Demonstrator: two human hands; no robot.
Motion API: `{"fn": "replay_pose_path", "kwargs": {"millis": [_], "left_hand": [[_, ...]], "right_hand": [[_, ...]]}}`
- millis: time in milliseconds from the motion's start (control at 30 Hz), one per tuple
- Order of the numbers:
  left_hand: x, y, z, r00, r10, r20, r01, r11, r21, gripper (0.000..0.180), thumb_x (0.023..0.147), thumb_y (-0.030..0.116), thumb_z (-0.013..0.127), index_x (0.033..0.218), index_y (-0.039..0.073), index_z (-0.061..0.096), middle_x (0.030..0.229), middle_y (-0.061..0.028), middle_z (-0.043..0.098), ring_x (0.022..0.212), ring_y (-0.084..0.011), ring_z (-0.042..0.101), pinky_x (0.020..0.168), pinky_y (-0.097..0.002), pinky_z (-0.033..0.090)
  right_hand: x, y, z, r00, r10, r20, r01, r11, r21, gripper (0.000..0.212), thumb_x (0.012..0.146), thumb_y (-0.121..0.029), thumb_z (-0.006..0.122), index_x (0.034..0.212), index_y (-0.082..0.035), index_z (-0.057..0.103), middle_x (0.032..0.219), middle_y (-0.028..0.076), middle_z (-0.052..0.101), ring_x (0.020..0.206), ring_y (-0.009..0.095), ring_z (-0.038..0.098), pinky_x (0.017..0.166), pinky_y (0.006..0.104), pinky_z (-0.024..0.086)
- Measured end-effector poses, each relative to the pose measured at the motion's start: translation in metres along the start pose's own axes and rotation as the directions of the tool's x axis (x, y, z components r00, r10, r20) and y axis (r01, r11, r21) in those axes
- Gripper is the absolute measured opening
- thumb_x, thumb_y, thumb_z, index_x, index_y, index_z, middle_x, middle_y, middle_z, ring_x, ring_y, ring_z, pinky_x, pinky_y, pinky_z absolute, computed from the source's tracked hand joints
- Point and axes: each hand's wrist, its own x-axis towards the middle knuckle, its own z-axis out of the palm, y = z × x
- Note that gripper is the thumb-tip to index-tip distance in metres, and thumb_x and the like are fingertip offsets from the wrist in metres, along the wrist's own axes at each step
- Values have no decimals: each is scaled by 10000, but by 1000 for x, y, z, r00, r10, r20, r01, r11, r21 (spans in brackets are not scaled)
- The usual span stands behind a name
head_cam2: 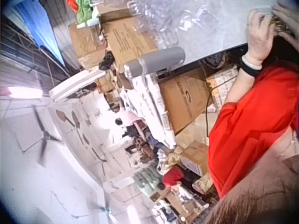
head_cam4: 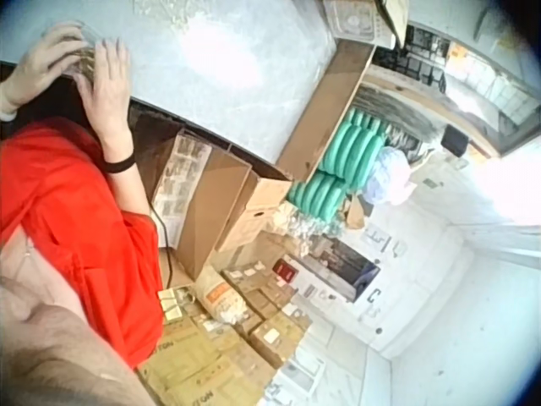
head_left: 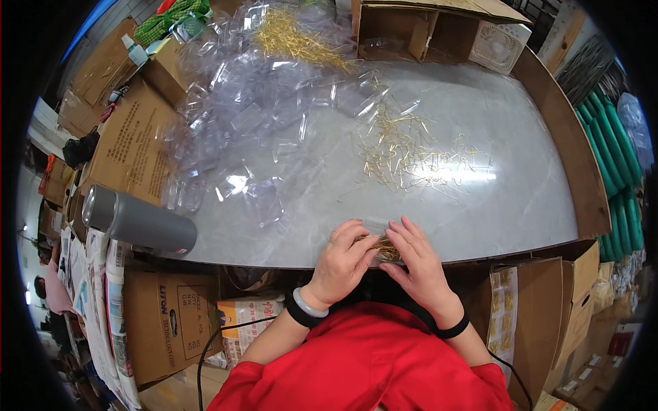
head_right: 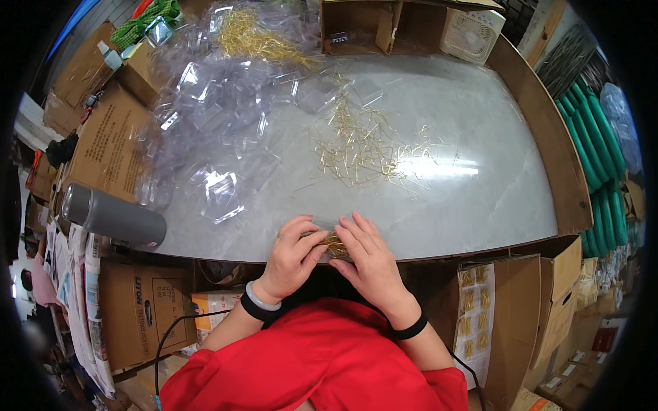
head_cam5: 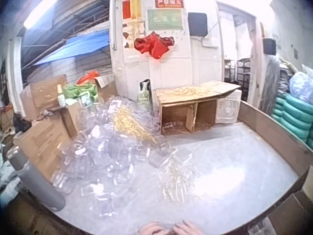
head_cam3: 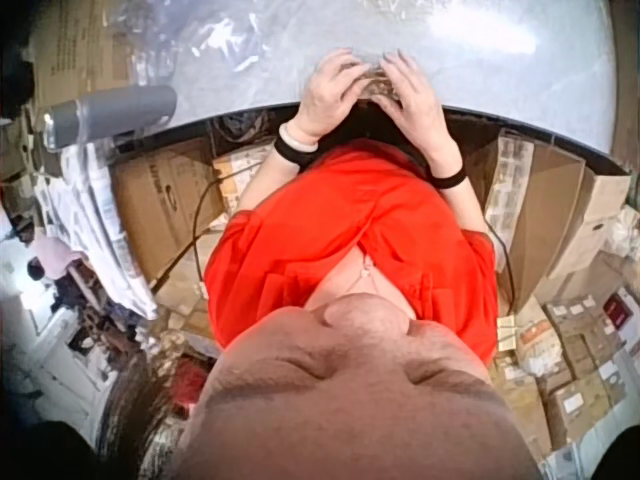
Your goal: Picking up small metal pins from a table and sorting them into plastic trays and bags.
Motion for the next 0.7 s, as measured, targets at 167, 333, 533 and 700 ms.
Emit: {"fn": "replay_pose_path", "kwargs": {"millis": [167,333,533,700], "left_hand": [[1,-1,1,1000,-8,17,8,1000,-2,286,844,47,738,1125,14,694,1137,-153,612,1146,-379,580,975,-458,477],[5,2,-2,999,14,51,-17,999,48,316,861,73,715,1166,3,677,1234,-167,595,1187,-381,552,995,-466,468],[1,6,-1,971,96,220,-145,964,221,444,884,109,695,1295,-28,601,1437,-179,525,1351,-401,474,1113,-483,414],[-2,3,3,981,39,190,-76,978,192,482,891,94,679,1344,-24,567,1446,-186,518,1382,-404,454,1120,-502,409]], "right_hand": [[0,-4,2,996,61,-72,-58,997,47,477,829,-106,789,1265,-20,617,1337,169,601,1314,398,521,1083,482,444],[3,3,5,988,118,-104,-104,986,129,403,846,-57,752,1229,-16,633,1290,165,612,1238,390,555,1023,453,473],[2,0,10,971,159,-177,-154,987,37,442,883,-65,703,1303,-3,582,1321,183,594,1280,404,528,1084,508,405],[-26,-20,12,974,145,-173,-176,968,-178,563,896,-77,679,1419,0,486,1415,180,557,1387,405,450,1173,625,232]]}}
